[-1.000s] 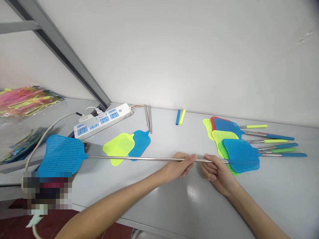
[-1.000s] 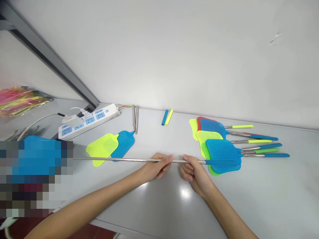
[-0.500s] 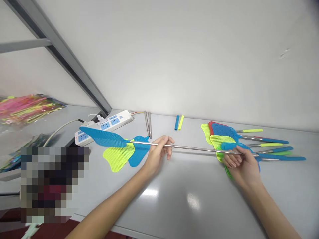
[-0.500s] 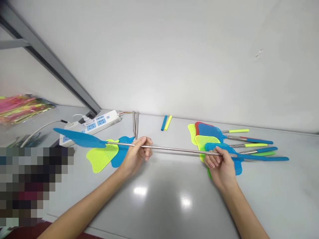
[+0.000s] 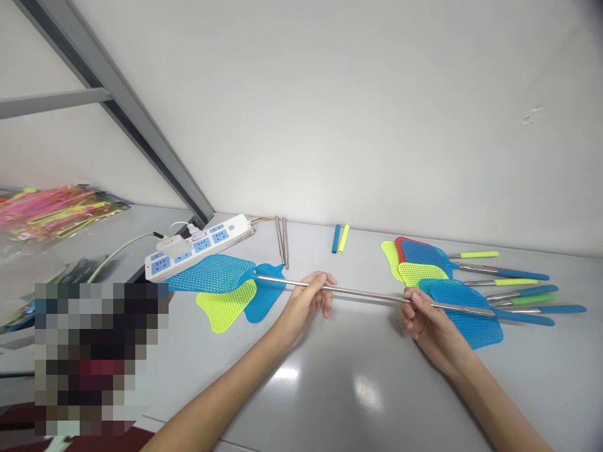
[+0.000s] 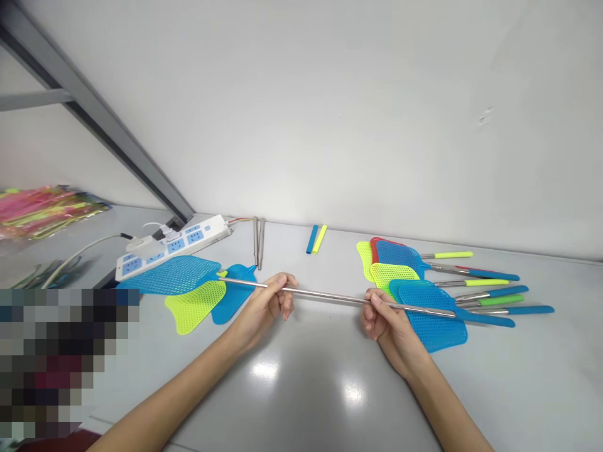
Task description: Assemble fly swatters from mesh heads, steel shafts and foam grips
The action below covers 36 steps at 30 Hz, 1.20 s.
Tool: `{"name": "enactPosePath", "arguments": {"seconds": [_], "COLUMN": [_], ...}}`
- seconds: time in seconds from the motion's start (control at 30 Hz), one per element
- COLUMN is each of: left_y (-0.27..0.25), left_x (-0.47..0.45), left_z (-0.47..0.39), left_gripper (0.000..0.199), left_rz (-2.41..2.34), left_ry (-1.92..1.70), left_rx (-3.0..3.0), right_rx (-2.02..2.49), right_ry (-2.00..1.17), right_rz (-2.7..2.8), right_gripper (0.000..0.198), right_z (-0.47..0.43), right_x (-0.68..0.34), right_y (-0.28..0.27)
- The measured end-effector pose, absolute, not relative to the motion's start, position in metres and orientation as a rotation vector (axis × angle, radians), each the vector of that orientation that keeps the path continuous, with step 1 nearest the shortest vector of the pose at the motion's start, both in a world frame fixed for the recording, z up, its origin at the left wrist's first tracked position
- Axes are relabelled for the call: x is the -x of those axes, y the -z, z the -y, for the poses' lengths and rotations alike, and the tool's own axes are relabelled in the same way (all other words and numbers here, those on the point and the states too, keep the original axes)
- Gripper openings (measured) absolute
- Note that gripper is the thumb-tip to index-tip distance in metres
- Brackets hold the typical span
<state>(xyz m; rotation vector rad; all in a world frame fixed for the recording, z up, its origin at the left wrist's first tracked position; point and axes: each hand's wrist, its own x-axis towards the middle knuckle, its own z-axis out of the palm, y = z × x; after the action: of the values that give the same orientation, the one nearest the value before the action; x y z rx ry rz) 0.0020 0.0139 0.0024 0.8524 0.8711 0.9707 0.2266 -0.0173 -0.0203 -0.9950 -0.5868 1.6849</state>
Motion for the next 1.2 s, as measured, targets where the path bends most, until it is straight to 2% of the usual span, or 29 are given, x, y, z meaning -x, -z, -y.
{"name": "enactPosePath", "arguments": {"seconds": [0.27,0.5,0.97,1.1,1.2], "left_y": [-0.003,-0.003,0.004,0.005,0.005], "left_x": [0.016,0.017,0.005,0.0,-0.001], "left_z": [-0.032,-0.032,-0.024,-0.018,-0.013], "left_gripper": [0.026,0.029,0.026,0.034,0.046], "left_rz": [-0.829,-0.97,-1.134,-1.229,-1.193], "left_ry": [-1.328,-1.459,-1.381,-1.257,-1.02], "left_rx": [-0.549,-0.589,-0.757,-0.984,-1.192], "right_rx": [0.914,0.858,0.868,0.875,0.838], "right_ry": [-1.503,-1.524,-1.645,-1.673,-1.713], "right_rz": [0.445,0.438,0.449,0.521,0.529], "right_gripper": [0.008,0.015,0.018,0.022,0.032], "right_z": [0.009,0.011,0.014,0.017,0.019], "right_x": [-0.25,-0.25,-0.238,-0.233,-0.23], "right_y": [0.026,0.025,0.022,0.022,0.022]}}
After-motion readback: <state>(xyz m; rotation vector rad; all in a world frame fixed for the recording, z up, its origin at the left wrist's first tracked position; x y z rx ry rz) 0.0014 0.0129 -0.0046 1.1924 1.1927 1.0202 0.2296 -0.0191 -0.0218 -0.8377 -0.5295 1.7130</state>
